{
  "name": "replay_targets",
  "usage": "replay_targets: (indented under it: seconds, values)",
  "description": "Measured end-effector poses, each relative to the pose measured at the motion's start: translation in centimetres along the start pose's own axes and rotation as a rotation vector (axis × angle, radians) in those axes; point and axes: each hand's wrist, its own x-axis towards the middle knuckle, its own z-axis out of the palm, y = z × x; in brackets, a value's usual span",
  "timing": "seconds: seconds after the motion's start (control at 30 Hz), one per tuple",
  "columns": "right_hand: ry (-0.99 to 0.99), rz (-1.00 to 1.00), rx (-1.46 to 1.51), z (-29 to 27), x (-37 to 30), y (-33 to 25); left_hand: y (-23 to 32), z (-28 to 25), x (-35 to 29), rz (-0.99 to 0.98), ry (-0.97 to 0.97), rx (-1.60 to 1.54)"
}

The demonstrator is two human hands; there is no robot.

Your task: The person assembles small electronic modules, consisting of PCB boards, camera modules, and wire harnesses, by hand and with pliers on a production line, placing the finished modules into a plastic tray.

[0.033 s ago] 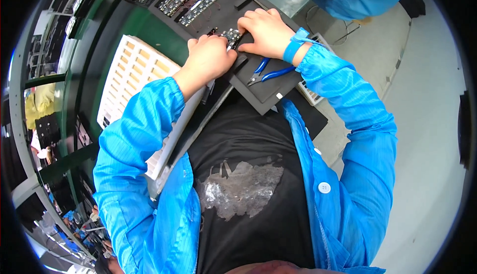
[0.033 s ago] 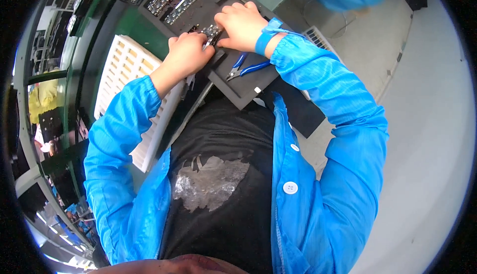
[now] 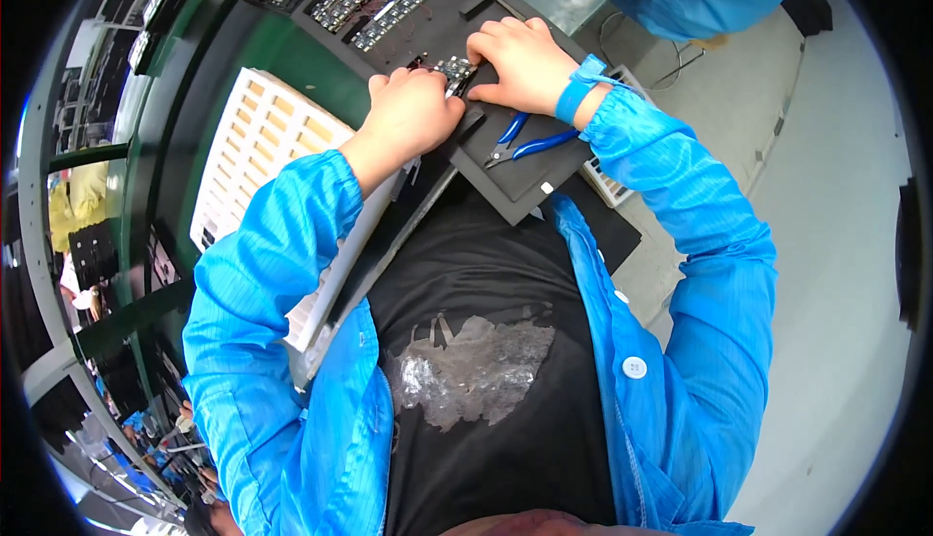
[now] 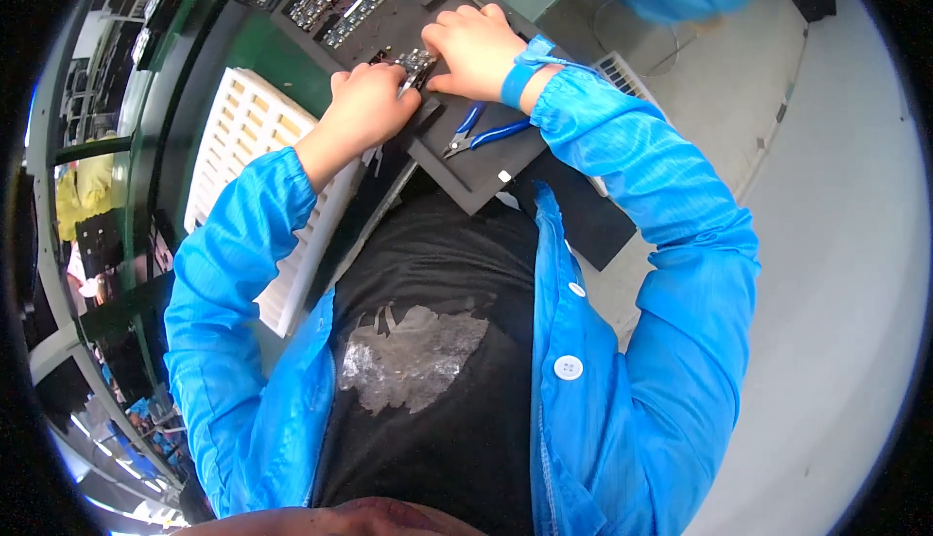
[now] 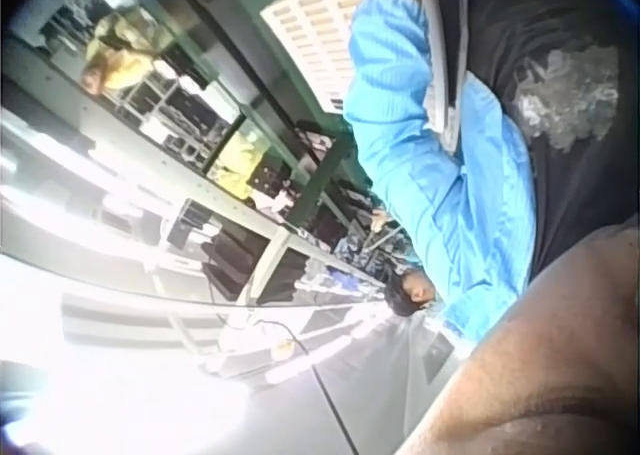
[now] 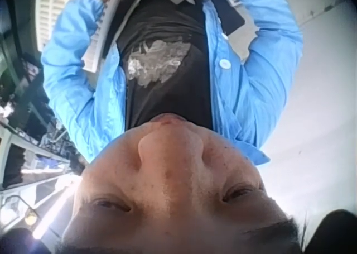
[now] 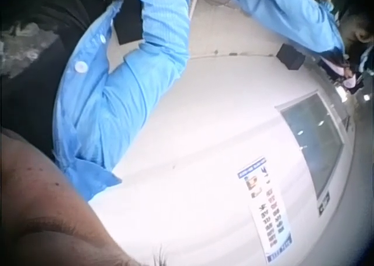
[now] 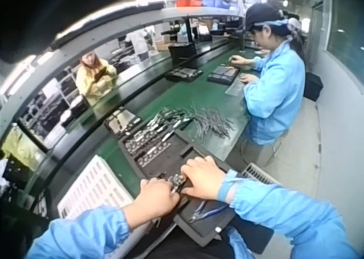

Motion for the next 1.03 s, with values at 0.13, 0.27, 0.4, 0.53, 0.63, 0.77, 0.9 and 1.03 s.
replay_targets:
  seconds: [0.13,0.27,0.4,0.53,0.63,0.77,0.9,1.03]
  values:
    - [0.026,0.025,0.006,0.4,0.1,-0.1,-0.3,-0.1,0.5,-0.021,0.012,-0.011]
    - [0.163,0.0,0.011,-0.2,0.4,-0.5,-0.8,-1.0,1.2,-0.08,-0.036,-0.164]
    - [0.23,0.243,0.527,-0.8,0.9,0.0,-2.9,-0.9,3.0,-0.185,-0.166,-0.715]
    - [0.23,0.445,0.662,-1.0,0.5,1.5,-2.6,-3.2,2.9,-0.179,-0.191,-0.753]
    - [0.153,0.59,0.793,-2.1,0.7,0.3,-2.4,-4.7,1.8,-0.14,-0.19,-0.953]
    - [-0.208,0.843,1.484,-4.1,0.9,-1.9,-2.0,-5.5,0.9,-0.019,-0.081,-0.965]
    - [-0.288,0.866,1.952,-4.3,1.5,-2.7,-0.6,-6.9,-2.4,0.231,0.144,-0.595]
    - [-0.3,0.733,1.653,-5.4,2.2,-4.8,-0.6,-7.1,-4.3,0.138,0.101,-0.33]
